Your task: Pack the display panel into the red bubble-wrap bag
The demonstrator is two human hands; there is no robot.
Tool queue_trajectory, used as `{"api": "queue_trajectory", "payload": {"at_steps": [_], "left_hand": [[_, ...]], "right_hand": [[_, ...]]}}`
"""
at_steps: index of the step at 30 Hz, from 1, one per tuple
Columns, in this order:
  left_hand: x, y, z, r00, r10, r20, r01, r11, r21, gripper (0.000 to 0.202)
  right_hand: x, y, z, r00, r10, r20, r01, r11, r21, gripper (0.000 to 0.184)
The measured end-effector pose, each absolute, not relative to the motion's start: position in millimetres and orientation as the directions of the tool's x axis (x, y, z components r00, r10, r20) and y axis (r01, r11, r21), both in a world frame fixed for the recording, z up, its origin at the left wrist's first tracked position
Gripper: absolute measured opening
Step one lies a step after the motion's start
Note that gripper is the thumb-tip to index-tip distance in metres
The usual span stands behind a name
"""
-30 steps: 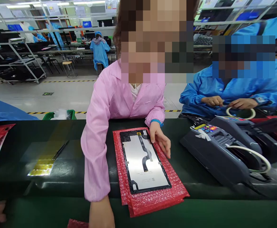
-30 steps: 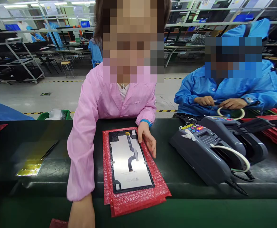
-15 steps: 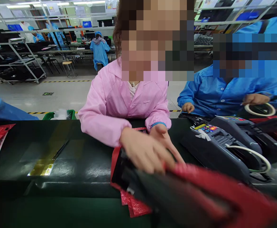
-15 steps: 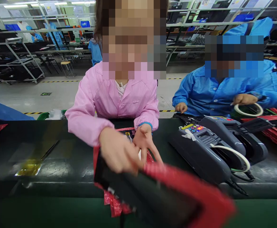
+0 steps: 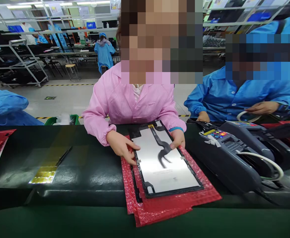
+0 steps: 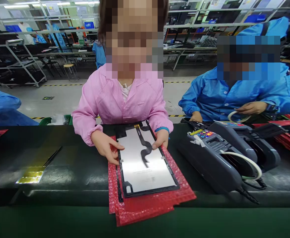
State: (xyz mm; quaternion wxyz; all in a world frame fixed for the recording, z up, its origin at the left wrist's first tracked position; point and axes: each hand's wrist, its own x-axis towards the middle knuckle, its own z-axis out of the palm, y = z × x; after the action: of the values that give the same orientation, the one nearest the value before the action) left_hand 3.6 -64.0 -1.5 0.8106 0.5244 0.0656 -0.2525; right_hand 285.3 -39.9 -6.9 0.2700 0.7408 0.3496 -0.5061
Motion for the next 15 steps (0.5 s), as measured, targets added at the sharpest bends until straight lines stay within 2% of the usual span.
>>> {"api": "queue_trajectory", "payload": {"at_steps": [2,3,5,6,7,9,11,13,14,15], "left_hand": [[7,-59,-24,0.830,-0.407,-0.382,0.519,0.311,0.796,0.047],[8,-58,-33,0.812,-0.435,-0.388,0.534,0.290,0.794,0.049],[8,-59,-47,0.784,-0.473,-0.401,0.556,0.248,0.794,0.054],[8,-60,-52,0.772,-0.485,-0.411,0.565,0.228,0.793,0.056],[8,-62,-54,0.760,-0.495,-0.420,0.573,0.207,0.793,0.058],[9,-67,-56,0.740,-0.513,-0.435,0.582,0.162,0.797,0.062],[11,-70,-54,0.732,-0.521,-0.438,0.572,0.121,0.812,0.065],[14,-71,-51,0.722,-0.535,-0.438,0.561,0.084,0.823,0.063],[15,-71,-49,0.705,-0.555,-0.442,0.566,0.064,0.822,0.059],[17,-70,-47,0.678,-0.582,-0.449,0.581,0.049,0.813,0.054]], "right_hand": [[283,-46,-12,0.205,0.109,-0.973,0.749,-0.658,0.084,0.016],[281,-50,-16,0.184,-0.040,-0.982,0.713,-0.682,0.162,0.016],[278,-57,-25,0.157,-0.414,-0.897,0.642,-0.647,0.411,0.020],[277,-60,-30,0.177,-0.555,-0.813,0.599,-0.595,0.536,0.022],[276,-61,-34,0.215,-0.645,-0.733,0.536,-0.550,0.641,0.021],[275,-61,-41,0.296,-0.716,-0.633,0.353,-0.534,0.768,0.014],[275,-59,-43,0.349,-0.728,-0.591,0.199,-0.558,0.805,0.017],[275,-57,-38,0.396,-0.696,-0.599,0.226,-0.558,0.798,0.025],[275,-56,-33,0.458,-0.612,-0.645,0.295,-0.579,0.760,0.033],[275,-55,-27,0.523,-0.478,-0.706,0.380,-0.610,0.695,0.042]]}}
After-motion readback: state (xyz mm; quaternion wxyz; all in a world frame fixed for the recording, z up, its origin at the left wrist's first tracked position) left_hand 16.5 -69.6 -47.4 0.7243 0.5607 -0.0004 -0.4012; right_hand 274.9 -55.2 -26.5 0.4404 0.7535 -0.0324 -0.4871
